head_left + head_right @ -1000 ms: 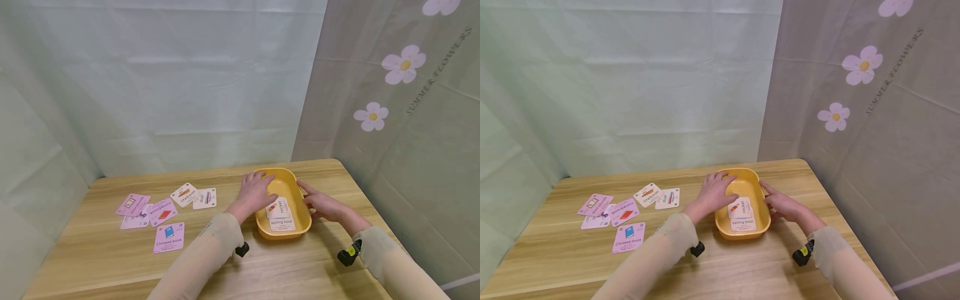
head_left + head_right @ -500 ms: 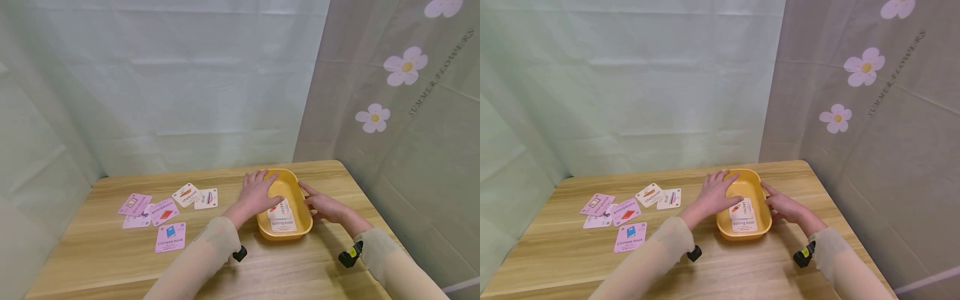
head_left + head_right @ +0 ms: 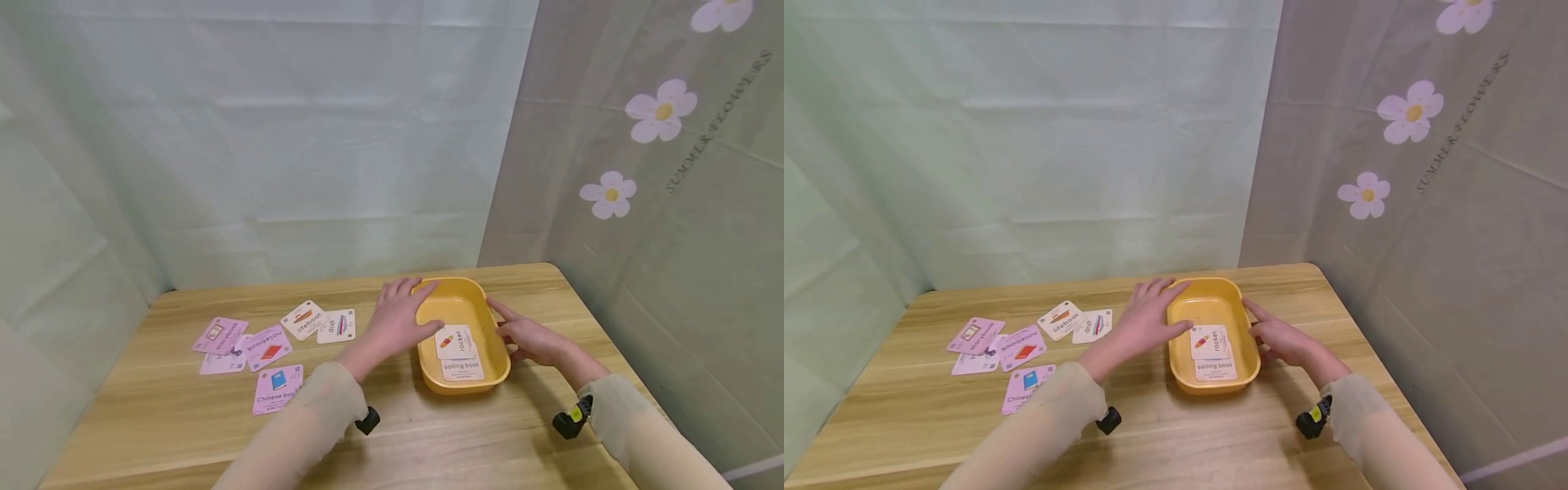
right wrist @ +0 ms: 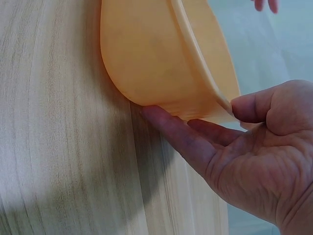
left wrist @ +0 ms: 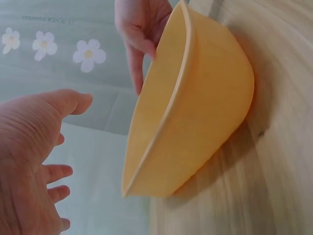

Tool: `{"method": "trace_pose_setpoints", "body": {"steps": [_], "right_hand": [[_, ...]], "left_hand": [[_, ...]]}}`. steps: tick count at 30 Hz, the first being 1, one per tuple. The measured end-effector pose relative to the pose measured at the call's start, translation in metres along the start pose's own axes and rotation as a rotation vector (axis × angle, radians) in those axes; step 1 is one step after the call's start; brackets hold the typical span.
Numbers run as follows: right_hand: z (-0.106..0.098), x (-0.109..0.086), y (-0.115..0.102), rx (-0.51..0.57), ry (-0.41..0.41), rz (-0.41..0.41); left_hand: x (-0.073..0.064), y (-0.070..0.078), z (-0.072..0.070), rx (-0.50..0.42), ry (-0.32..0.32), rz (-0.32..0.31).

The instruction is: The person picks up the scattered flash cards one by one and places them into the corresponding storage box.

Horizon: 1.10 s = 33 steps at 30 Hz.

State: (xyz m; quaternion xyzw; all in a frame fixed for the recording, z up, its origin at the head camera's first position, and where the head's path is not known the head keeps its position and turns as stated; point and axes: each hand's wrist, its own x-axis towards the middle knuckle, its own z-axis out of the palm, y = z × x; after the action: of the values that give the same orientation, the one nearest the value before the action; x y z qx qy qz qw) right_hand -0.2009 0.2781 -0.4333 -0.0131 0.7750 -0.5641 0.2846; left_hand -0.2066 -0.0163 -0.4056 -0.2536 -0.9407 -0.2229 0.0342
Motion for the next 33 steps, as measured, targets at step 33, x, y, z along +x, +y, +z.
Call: {"method": "trace_pose_setpoints", "body": {"steps": [33], "right_hand": [[0.0,-0.001,0.002,0.001,0.0,-0.005]], "left_hand": [[-0.072,-0.05,-0.025,-0.017,0.067,-0.003]]}}
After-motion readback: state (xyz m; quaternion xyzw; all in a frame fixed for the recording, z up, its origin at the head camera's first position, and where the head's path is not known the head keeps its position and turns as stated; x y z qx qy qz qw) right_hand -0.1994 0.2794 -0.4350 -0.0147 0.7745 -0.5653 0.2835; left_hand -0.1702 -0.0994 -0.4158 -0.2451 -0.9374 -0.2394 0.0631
